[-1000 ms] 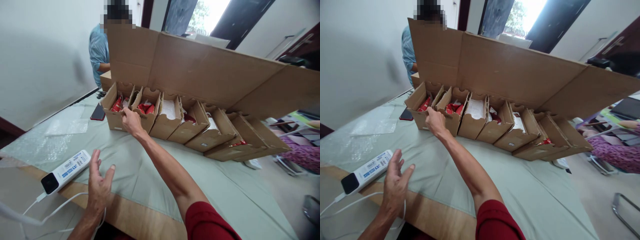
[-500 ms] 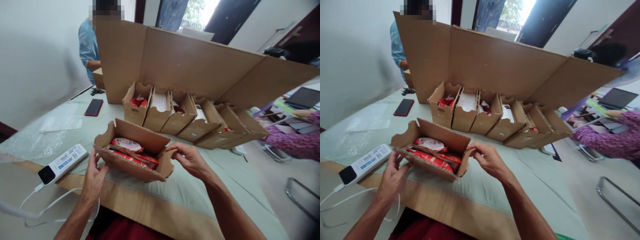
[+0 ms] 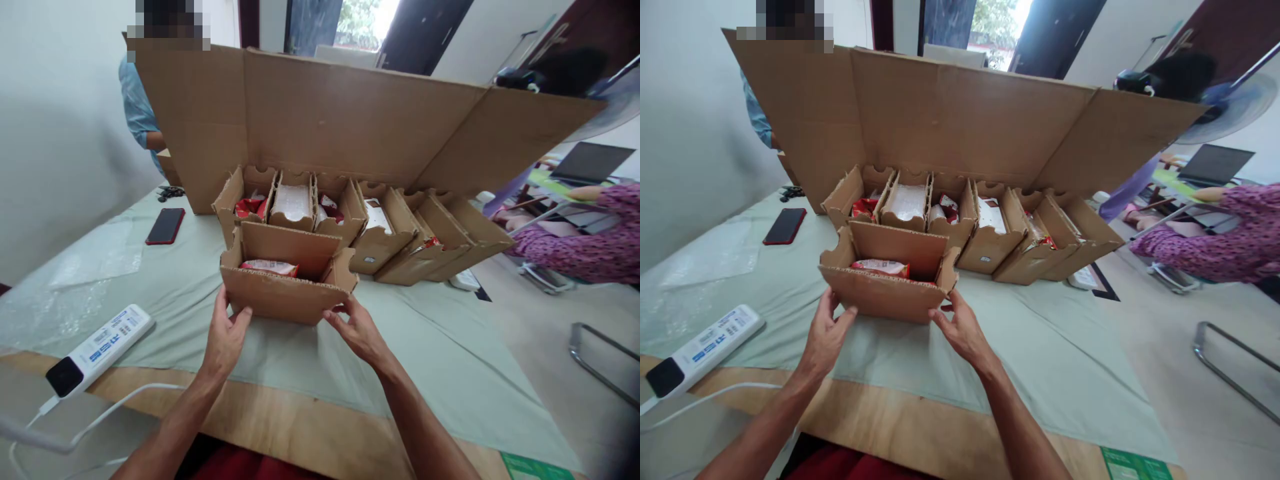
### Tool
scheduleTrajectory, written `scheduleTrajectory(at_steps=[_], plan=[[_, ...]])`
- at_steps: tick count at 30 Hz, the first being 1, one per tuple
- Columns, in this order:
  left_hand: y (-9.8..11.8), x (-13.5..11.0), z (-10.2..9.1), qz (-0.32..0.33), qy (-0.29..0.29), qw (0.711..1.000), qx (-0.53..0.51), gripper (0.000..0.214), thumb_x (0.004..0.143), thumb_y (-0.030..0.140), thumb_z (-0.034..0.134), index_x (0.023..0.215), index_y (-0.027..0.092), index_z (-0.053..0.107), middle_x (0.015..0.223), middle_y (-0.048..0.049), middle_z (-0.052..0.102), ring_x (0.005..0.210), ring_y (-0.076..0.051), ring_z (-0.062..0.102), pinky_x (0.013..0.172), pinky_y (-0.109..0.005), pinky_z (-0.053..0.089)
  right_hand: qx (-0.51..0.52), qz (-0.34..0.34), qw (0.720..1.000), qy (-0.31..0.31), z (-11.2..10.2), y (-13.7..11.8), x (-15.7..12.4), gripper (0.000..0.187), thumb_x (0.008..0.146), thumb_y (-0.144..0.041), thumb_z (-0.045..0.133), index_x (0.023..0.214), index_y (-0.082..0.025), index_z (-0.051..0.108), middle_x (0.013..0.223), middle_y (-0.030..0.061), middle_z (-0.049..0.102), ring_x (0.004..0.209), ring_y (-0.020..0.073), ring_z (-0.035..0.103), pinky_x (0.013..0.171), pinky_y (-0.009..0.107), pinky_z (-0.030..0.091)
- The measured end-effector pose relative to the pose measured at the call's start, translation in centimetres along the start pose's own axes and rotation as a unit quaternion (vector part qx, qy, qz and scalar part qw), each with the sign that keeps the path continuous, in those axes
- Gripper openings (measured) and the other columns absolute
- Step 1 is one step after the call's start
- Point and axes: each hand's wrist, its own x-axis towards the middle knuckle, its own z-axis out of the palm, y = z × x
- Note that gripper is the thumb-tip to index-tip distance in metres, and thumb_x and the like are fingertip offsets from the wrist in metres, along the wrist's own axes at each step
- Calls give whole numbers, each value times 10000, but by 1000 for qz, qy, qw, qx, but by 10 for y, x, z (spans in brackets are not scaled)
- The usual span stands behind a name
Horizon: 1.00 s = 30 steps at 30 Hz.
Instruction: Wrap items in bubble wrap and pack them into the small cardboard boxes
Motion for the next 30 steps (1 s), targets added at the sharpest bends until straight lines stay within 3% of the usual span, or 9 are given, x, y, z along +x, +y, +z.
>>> scheduleTrajectory(at_steps=[3, 5, 8, 12, 17, 22, 25, 28, 30], plan=[[-5, 20, 17, 21, 0, 1000, -14, 797, 847, 297, 628, 1561, 165, 302, 1618, -173, 384, 1509, -298, 375, 1209, -441, 384, -25, 18, 999, 28, -1, 2, 19, 431, 905, -475, 575, 1230, -196, 622, 1200, 142, 742, 907, 254, 734, 696, 345, 574], [-11, 26, 21, 28, -6, 999, -19, 883, 840, 290, 629, 1608, 186, 205, 1681, -155, 276, 1549, -296, 299, 1236, -453, 344, -109, 49, 993, -2, -2, -1, 15, 340, 930, -451, 528, 1103, -204, 687, 1071, 123, 782, 907, 278, 744, 713, 358, 557], [-22, 22, 9, 38, 2, 999, 12, 927, 849, 295, 633, 1631, 184, 147, 1719, -152, 168, 1585, -309, 195, 1265, -486, 279, -220, 64, 967, -112, 0, -14, -4, 345, 974, -422, 472, 867, -227, 735, 843, 78, 791, 818, 283, 753, 701, 357, 525], [-39, -7, -20, 62, -17, 988, 140, 778, 903, 266, 574, 1610, 183, 260, 1696, -174, 248, 1564, -332, 258, 1243, -547, 308, -178, -19, 967, -183, 25, -44, -4, 313, 1000, -396, 500, 913, -244, 759, 851, 32, 803, 772, 222, 758, 687, 298, 530], [-66, -47, -33, 111, -145, 933, 309, 610, 869, 220, 605, 1470, 158, 520, 1631, -211, 377, 1544, -405, 280, 1220, -673, 281, -123, -169, 961, -184, 123, -99, 71, 230, 1006, -243, 535, 1067, -221, 756, 1037, 53, 804, 947, 196, 748, 870, 285, 545], [-80, -56, -29, 155, -162, 911, 348, 606, 881, 215, 609, 1478, 175, 515, 1644, -189, 364, 1557, -399, 249, 1209, -678, 319, -222, -308, 873, -305, 269, -142, 166, 258, 995, -162, 553, 1209, -186, 696, 1259, 95, 727, 1152, 237, 651, 986, 353, 491], [-87, -54, -26, 158, -154, 917, 333, 680, 797, 158, 639, 1469, 164, 533, 1621, -214, 389, 1540, -433, 274, 1183, -686, 365, -281, -339, 843, -308, 341, -155, 204, 288, 1009, -204, 541, 1284, -176, 623, 1360, 106, 653, 1189, 259, 587, 963, 373, 462], [-94, -52, -23, 161, -140, 928, 305, 751, 741, 121, 637, 1483, 168, 528, 1555, -230, 472, 1509, -456, 326, 1163, -709, 379, -308, -338, 839, -294, 381, -158, 226, 239, 1029, -166, 460, 1191, -152, 636, 1296, 144, 651, 1150, 272, 562, 942, 398, 427], [-96, -51, -24, 173, -139, 932, 288, 756, 748, 115, 619, 1495, 174, 517, 1538, -228, 491, 1500, -451, 345, 1155, -709, 389, -311, -328, 844, -290, 387, -155, 229, 242, 1027, -122, 423, 1094, -145, 655, 1229, 159, 666, 1126, 274, 559, 947, 411, 409]])
